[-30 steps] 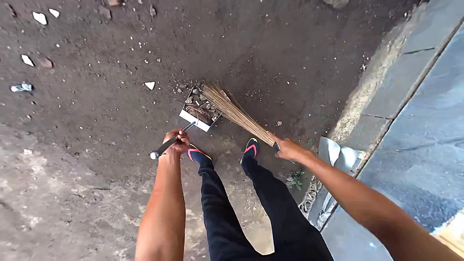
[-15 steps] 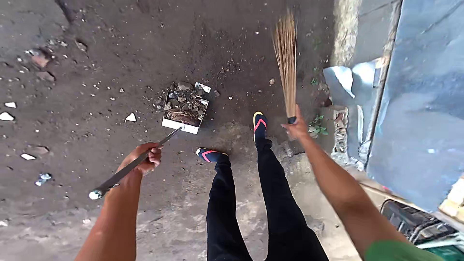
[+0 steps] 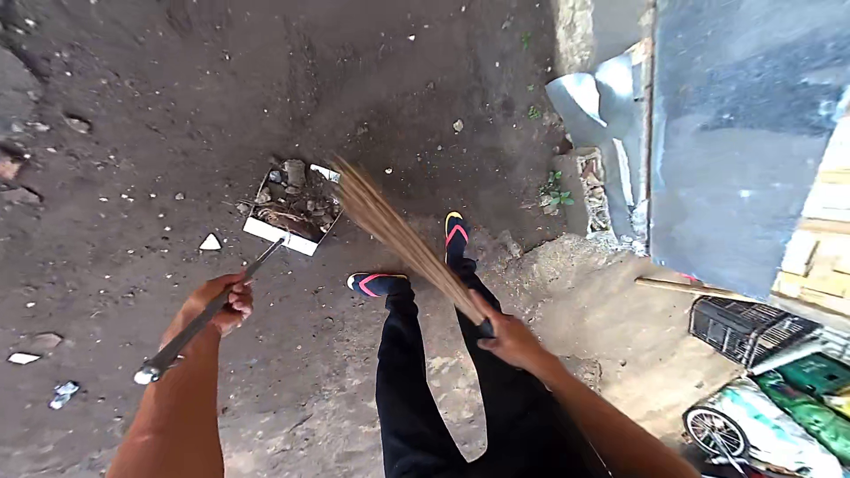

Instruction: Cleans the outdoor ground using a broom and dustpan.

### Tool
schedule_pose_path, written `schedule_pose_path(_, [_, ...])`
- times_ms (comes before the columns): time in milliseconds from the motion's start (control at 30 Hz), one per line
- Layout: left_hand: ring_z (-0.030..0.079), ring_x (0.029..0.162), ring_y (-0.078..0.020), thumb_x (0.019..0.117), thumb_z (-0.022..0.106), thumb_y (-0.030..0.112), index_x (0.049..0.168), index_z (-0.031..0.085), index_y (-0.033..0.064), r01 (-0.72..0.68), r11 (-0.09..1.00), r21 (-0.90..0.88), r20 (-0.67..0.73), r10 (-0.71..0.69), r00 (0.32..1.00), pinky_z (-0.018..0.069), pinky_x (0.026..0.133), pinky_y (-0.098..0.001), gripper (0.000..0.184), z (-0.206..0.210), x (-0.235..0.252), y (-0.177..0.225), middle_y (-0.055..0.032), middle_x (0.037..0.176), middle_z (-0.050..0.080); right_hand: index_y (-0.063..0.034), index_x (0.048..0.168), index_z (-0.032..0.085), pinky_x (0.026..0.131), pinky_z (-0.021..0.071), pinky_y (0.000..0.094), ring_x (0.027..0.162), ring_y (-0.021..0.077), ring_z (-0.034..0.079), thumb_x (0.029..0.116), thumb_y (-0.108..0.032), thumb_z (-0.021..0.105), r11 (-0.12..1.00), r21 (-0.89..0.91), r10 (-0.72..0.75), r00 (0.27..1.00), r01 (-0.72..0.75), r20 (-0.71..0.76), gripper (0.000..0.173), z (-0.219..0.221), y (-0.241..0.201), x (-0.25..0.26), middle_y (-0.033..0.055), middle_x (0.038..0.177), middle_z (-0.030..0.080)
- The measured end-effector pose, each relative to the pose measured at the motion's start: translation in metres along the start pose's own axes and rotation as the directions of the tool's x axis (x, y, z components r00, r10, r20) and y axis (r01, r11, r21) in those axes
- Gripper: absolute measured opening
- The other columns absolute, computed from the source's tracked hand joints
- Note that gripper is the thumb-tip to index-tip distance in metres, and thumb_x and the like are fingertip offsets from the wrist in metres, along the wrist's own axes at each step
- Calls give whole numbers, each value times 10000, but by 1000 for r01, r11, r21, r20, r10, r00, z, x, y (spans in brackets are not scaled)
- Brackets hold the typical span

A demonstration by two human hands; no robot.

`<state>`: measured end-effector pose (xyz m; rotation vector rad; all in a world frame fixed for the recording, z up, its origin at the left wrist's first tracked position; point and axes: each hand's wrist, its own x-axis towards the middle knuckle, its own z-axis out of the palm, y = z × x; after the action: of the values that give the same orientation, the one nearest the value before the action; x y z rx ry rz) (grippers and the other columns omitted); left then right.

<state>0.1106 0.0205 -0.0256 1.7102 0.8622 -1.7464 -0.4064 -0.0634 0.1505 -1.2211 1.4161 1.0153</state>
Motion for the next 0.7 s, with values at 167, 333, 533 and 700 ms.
schedule_pose_path(167, [421,370,18,1063,406,241,944,540,117,-7,1000,-27,-30,6,1000,391,353,-118,218,7,-27,-13,83,532,411,-280,1682,82,924,508,672,1044,494,666,921,-206,746,990,76,134,948,-117,-287,1012,-83,76,40,308,1189,670])
schedule_pose_path(333, [381,356,25,1055,391,226,907,498,132,-38,997,-62,-52,34,998,328,328,-110,206,34,-9,-11,87,519,381,-82,1607,242,852,578,617,973,453,700,906,-222,805,909,412,181,946,-56,-269,910,-40,31,197,313,1208,657])
schedule_pose_path(533, [371,343,35,1067,371,232,888,497,134,-45,993,-107,-57,39,998,317,314,-108,240,43,-19,-3,92,499,370,-248,1677,80,743,597,591,850,398,714,802,-201,829,968,232,-145,967,95,210,1153,129,-96,140,282,1166,668])
schedule_pose_path(700, [396,356,12,1050,402,282,939,513,142,-57,964,-260,51,73,996,363,336,-127,211,14,-10,-43,87,525,387,-332,1676,42,835,566,627,956,408,706,837,-218,807,991,71,-125,975,114,183,1141,79,-78,43,245,1162,691])
